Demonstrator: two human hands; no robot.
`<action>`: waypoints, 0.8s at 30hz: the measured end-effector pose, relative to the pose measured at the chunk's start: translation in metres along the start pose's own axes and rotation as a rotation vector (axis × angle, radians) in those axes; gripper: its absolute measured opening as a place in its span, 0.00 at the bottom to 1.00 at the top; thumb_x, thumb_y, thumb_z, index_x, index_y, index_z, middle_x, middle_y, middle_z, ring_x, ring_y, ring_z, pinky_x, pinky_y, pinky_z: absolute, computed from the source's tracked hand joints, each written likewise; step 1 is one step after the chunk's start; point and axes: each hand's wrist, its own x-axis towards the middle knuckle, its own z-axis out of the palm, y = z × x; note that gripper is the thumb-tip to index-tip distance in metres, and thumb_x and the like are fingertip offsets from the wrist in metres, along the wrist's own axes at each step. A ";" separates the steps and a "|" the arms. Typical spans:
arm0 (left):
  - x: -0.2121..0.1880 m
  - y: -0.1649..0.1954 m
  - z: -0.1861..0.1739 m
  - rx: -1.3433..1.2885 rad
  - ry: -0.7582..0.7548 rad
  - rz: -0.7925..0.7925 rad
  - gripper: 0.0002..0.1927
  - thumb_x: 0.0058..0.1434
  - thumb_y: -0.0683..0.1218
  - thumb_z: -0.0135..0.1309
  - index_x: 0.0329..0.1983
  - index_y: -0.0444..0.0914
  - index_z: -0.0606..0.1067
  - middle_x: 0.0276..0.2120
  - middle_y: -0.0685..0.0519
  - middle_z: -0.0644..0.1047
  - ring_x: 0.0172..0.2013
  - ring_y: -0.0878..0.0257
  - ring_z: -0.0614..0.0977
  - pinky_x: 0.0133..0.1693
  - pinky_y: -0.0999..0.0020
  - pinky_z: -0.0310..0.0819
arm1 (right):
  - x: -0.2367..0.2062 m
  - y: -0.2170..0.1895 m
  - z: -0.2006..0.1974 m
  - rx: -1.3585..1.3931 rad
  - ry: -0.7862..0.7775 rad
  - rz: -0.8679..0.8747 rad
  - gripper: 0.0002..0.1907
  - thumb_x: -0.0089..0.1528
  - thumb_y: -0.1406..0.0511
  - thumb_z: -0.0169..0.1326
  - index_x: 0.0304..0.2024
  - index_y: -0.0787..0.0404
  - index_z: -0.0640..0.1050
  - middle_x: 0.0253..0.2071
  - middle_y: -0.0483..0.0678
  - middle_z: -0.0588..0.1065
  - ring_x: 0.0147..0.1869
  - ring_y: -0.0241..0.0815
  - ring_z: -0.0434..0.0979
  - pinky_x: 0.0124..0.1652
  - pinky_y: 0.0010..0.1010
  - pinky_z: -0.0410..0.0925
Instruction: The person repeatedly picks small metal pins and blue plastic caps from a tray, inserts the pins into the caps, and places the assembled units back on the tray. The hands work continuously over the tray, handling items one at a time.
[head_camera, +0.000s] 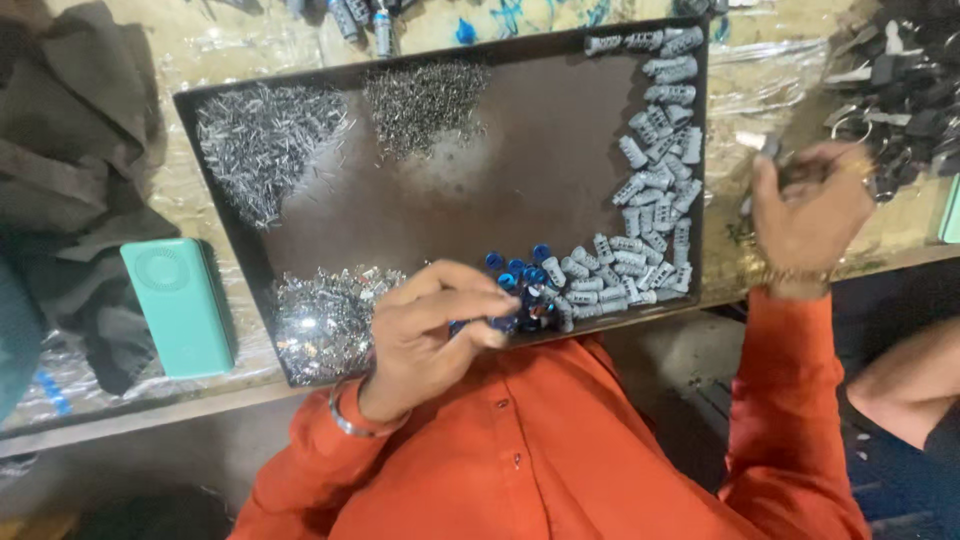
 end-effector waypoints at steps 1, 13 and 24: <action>0.001 -0.001 0.001 0.032 0.020 0.011 0.11 0.58 0.39 0.68 0.44 0.37 0.83 0.39 0.51 0.81 0.38 0.66 0.83 0.40 0.75 0.78 | 0.013 -0.002 0.004 0.087 0.061 0.018 0.14 0.69 0.69 0.62 0.52 0.71 0.74 0.46 0.51 0.78 0.46 0.40 0.82 0.45 0.27 0.76; -0.008 -0.002 -0.009 0.020 0.192 0.080 0.12 0.63 0.39 0.66 0.49 0.36 0.81 0.43 0.49 0.81 0.39 0.63 0.84 0.42 0.73 0.79 | -0.051 -0.235 0.017 1.151 -0.530 -0.276 0.08 0.64 0.69 0.60 0.42 0.68 0.75 0.49 0.56 0.69 0.41 0.38 0.79 0.41 0.24 0.78; -0.001 0.024 -0.033 0.683 0.005 0.446 0.16 0.60 0.38 0.67 0.50 0.32 0.78 0.39 0.49 0.78 0.34 0.58 0.78 0.36 0.64 0.74 | -0.037 -0.250 0.005 0.642 -0.665 -0.547 0.06 0.62 0.72 0.63 0.39 0.68 0.79 0.35 0.50 0.76 0.36 0.36 0.77 0.35 0.24 0.68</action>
